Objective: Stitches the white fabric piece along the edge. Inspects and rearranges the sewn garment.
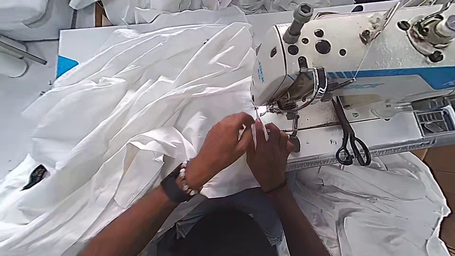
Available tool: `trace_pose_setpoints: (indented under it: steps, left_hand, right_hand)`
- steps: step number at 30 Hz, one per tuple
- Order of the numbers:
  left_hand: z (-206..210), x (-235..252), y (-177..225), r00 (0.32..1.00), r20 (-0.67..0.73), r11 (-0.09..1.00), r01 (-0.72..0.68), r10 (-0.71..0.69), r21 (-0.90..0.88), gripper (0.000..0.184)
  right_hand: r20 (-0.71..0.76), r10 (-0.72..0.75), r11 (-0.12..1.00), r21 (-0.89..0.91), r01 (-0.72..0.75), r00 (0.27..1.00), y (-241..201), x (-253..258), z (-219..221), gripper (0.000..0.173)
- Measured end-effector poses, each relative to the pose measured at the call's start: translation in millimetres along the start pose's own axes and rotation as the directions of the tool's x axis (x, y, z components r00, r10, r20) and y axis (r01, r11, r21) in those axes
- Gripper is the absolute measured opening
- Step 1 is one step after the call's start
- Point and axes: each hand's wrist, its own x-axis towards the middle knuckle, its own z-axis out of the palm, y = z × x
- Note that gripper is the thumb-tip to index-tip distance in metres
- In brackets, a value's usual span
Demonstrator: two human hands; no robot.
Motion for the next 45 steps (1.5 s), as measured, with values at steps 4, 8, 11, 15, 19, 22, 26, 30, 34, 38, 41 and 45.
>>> trace_pose_setpoints:
  steps: [4,8,11,15,19,22,26,30,34,38,41,45]
  left_hand:
    - [44.9,25.4,-35.3,0.957,-0.193,0.963,-0.176,0.216,0.204,0.032]
    - [30.1,24.7,-51.4,0.93,-0.08,0.899,-0.321,0.359,0.297,0.036]
    - [21.3,30.8,-60.4,0.906,-0.049,0.877,-0.393,0.421,0.275,0.037]
    - [17.8,35.5,-65.4,0.896,-0.016,0.865,-0.423,0.444,0.27,0.039]
    - [12.0,42.2,-75.0,0.866,0.032,0.835,-0.49,0.499,0.251,0.039]
    - [2.5,53.5,-86.7,0.819,0.119,0.778,-0.572,0.562,0.261,0.04]
    - [-4.0,59.7,-89.0,0.789,0.155,0.734,-0.611,0.595,0.296,0.04]
    - [18.5,42.3,-68.9,0.87,0.028,0.821,-0.476,0.493,0.315,0.041]
    - [36.4,23.6,-49.8,0.923,-0.082,0.863,-0.316,0.375,0.393,0.046]
    - [33.5,18.0,-48.1,0.916,-0.076,0.864,-0.34,0.393,0.371,0.039]
    - [33.1,15.3,-51.0,0.94,0.005,0.87,-0.318,0.341,0.376,0.047]
    - [33.7,15.9,-51.1,0.933,-0.026,0.852,-0.316,0.359,0.417,0.043]
  right_hand:
    - [-0.055,0.064,0.966,0.255,-0.048,0.996,54.3,20.2,-35.7,0.023]
    - [0.003,0.019,0.968,0.249,-0.02,1.0,97.3,39.1,-36.1,0.024]
    - [0.024,-0.075,0.963,0.262,0.067,0.997,74.0,45.3,-19.3,0.023]
    - [-0.122,-0.086,0.972,0.207,0.11,0.989,38.4,41.4,1.4,0.021]
    - [-0.15,-0.267,0.931,0.215,0.295,0.952,29.7,22.2,5.8,0.032]
    - [-0.142,-0.277,0.945,0.14,0.296,0.95,25.8,11.9,9.3,0.036]
    - [-0.225,-0.184,0.981,0.017,0.192,0.957,18.4,6.4,11.3,0.032]
    - [-0.261,-0.045,0.995,0.073,0.066,0.964,19.7,9.2,8.0,0.021]
    - [0.005,0.129,0.978,0.165,-0.128,0.992,16.5,37.8,-9.1,0.027]
    - [0.105,0.114,0.929,0.341,-0.144,0.988,-0.2,39.5,-28.9,0.02]
    - [0.216,0.184,0.805,0.526,-0.273,0.959,-12.4,-20.6,-31.3,0.054]
    - [0.265,0.279,0.578,0.721,-0.381,0.923,-32.7,-73.9,-46.7,0.042]
